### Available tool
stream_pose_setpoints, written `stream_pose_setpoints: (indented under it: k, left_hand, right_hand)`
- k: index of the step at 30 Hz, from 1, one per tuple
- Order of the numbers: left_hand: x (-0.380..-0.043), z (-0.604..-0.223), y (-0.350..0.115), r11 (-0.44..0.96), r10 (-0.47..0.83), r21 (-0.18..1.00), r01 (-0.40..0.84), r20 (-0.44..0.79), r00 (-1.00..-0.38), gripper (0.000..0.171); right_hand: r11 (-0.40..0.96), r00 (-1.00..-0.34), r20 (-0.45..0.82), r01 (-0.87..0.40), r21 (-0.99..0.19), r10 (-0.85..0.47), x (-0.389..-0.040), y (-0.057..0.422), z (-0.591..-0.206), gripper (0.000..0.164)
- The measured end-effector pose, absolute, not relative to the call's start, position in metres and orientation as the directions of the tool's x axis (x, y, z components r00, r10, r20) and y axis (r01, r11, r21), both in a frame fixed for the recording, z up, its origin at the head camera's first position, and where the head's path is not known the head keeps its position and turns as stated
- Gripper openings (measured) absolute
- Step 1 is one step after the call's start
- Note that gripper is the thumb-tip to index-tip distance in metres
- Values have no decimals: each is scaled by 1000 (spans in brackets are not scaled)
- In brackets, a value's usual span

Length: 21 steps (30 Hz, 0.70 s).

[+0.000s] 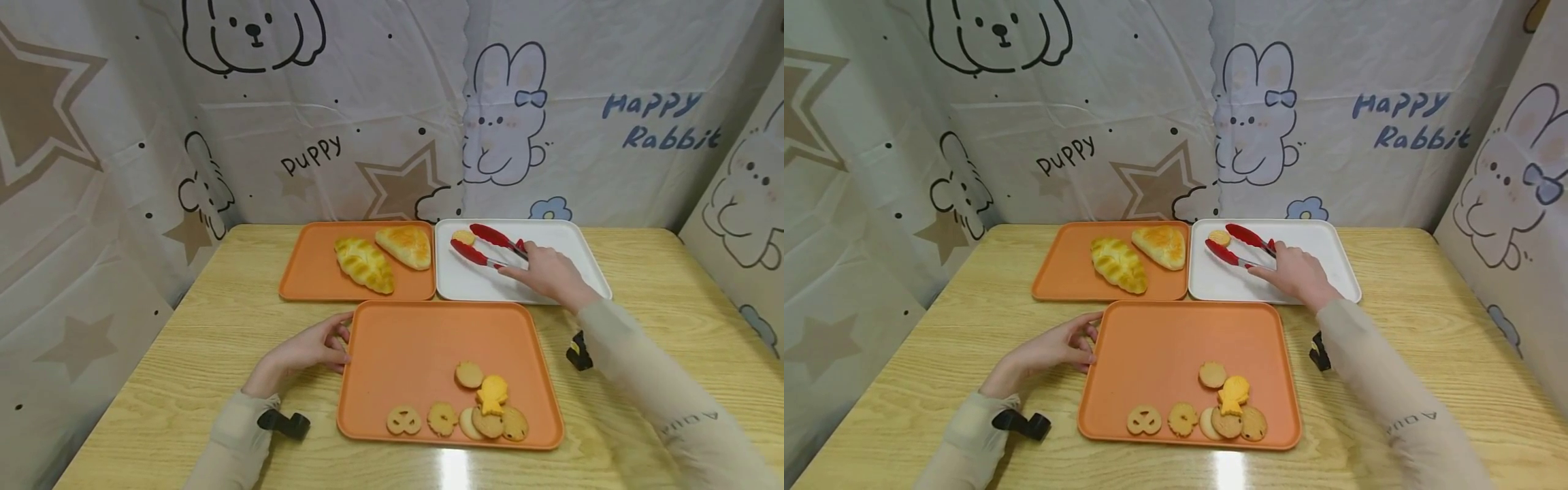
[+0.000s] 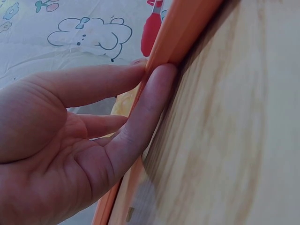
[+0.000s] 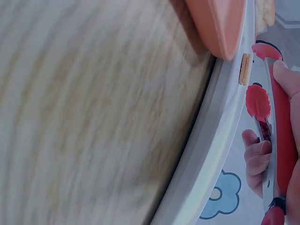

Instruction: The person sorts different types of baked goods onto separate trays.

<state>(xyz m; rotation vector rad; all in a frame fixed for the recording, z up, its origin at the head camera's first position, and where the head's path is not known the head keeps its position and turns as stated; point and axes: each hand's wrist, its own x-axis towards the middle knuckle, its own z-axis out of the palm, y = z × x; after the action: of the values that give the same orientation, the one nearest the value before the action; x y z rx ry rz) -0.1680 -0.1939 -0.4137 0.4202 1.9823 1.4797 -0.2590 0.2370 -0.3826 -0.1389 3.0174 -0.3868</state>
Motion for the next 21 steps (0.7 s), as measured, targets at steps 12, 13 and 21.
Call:
stream_pose_setpoints:
  k: [12, 13, 21]
  left_hand:
    - [-168, -415, -195, 317, 584, 942, -109, -284, -761, 80]
    - [-168, -415, -196, 314, 586, 943, -110, -283, -759, 80]
    - [-169, -415, -195, 314, 591, 943, -112, -286, -754, 80]
  right_hand:
    - [949, -977, -25, -201, -242, -213, -219, 248, -379, 80]
    - [947, -975, -20, -209, -243, -220, -216, 249, -380, 80]
    - [929, -962, 5, -264, -260, -272, -190, 254, -378, 69]
